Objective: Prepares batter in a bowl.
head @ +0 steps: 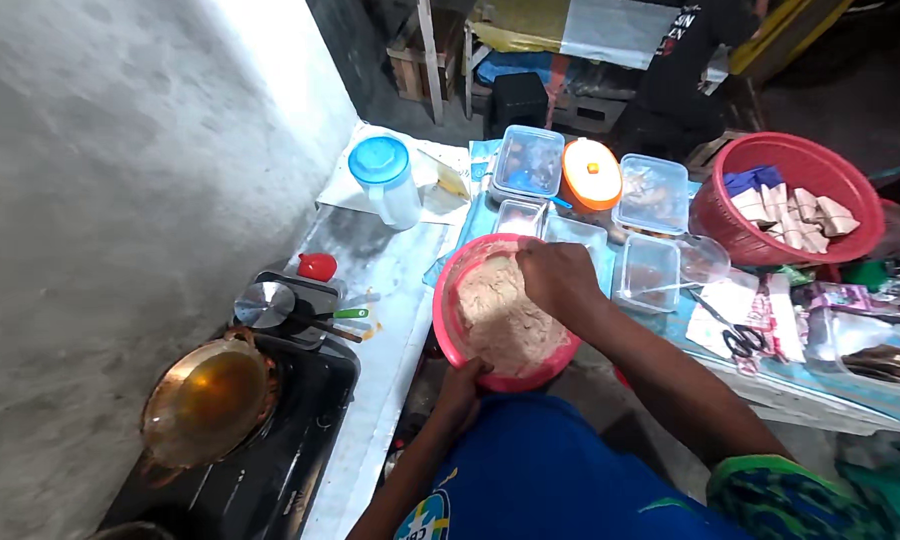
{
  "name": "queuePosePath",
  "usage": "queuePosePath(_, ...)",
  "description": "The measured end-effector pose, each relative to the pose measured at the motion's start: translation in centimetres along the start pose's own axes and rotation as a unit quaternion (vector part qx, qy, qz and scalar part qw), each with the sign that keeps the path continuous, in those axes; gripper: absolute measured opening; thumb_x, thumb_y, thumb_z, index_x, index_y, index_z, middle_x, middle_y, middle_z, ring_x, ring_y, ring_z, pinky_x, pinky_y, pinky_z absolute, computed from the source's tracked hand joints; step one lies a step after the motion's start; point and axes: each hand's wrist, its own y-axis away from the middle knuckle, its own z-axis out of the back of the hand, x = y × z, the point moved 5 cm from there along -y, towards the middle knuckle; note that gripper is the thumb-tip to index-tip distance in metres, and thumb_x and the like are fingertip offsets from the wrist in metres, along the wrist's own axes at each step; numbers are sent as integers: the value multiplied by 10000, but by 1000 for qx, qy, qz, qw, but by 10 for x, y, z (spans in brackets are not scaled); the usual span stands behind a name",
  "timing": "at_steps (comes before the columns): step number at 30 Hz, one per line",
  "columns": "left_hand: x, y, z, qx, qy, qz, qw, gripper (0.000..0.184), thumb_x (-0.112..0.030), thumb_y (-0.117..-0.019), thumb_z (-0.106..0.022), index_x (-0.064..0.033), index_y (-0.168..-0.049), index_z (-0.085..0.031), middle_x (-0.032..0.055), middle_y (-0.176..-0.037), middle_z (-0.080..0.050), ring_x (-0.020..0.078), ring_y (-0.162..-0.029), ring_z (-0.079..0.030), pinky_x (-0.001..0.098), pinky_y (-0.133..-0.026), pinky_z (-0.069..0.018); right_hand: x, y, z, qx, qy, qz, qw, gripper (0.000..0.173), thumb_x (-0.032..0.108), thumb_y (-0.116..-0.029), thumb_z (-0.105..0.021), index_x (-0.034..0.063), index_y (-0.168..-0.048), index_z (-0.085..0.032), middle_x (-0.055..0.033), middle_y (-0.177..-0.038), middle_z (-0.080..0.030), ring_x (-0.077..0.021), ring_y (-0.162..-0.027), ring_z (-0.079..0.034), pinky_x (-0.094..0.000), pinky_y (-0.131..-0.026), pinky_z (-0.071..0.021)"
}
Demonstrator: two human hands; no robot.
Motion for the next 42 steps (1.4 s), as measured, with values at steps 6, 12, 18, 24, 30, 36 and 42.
queuePosePath(6, -3, 1, 11, -4, -21, -10, 1000, 227, 34, -966, -514, 31, -1194, -507, 156, -917, -705, 252, -802, -728, 422, -716, -631, 30, 19, -33, 184, -61, 192, 962, 175, 138, -990, -573, 96, -991, -743, -130, -1016, -712, -372, -973, -684, -626, -844, -535)
queuePosePath(12, 0, 0, 18, -11, -25, -22, 999, 228, 40, -953, -522, 19, -1179, -497, 152, -900, -701, 247, -779, -727, 411, -703, -633, -21, 7, -3, 51, -30, 58, 997, 111, 126, -936, -665, 143, -957, -772, -99, -928, -713, -340, -790, -694, -580, -618, -542)
queuePosePath(18, -16, -4, 26, -8, -29, -94, 995, 283, 25, -899, -542, 30, -1180, -518, 157, -923, -705, 260, -802, -727, 438, -705, -633, -31, 39, -42, 32, -15, -104, 994, 152, 109, -976, -587, 90, -1017, -731, -157, -995, -705, -382, -790, -696, -578, -600, -537)
queuePosePath(24, -7, -16, 21, -65, -31, -71, 995, 324, -6, -993, -510, 28, -1310, -448, 171, -992, -688, 264, -851, -724, 438, -724, -634, 11, 73, -84, 275, -190, -101, 937, 309, 308, -1026, -508, 105, -1119, -721, -159, -1041, -730, -370, -1052, -688, -611, -885, -524)
queuePosePath(30, -2, -17, 15, -41, -13, -47, 998, 238, -33, -1023, -498, 25, -1254, -478, 156, -955, -682, 256, -836, -714, 439, -734, -627, 21, 65, -68, 114, -310, -79, 941, 349, 375, -1059, -484, 169, -1160, -747, -51, -967, -756, -227, -907, -720, -508, -832, -564)
queuePosePath(36, -2, -18, 10, -31, 15, -29, 999, 186, -9, -1000, -478, 26, -1180, -508, 166, -961, -695, 269, -818, -717, 433, -711, -626, 16, 69, -8, -138, -222, -60, 963, 237, 294, -1041, -551, 188, -1075, -760, 11, -891, -742, -159, -691, -684, -432, -589, -565)
queuePosePath(42, -1, -19, 15, -49, 48, -27, 997, 149, 15, -1004, -466, 18, -1149, -499, 153, -921, -683, 257, -781, -715, 421, -683, -628, 18, 77, 39, -274, -182, -3, 945, 185, 221, -1024, -615, 150, -1114, -761, -1, -792, -657, -134, -618, -601, -335, -526, -481)
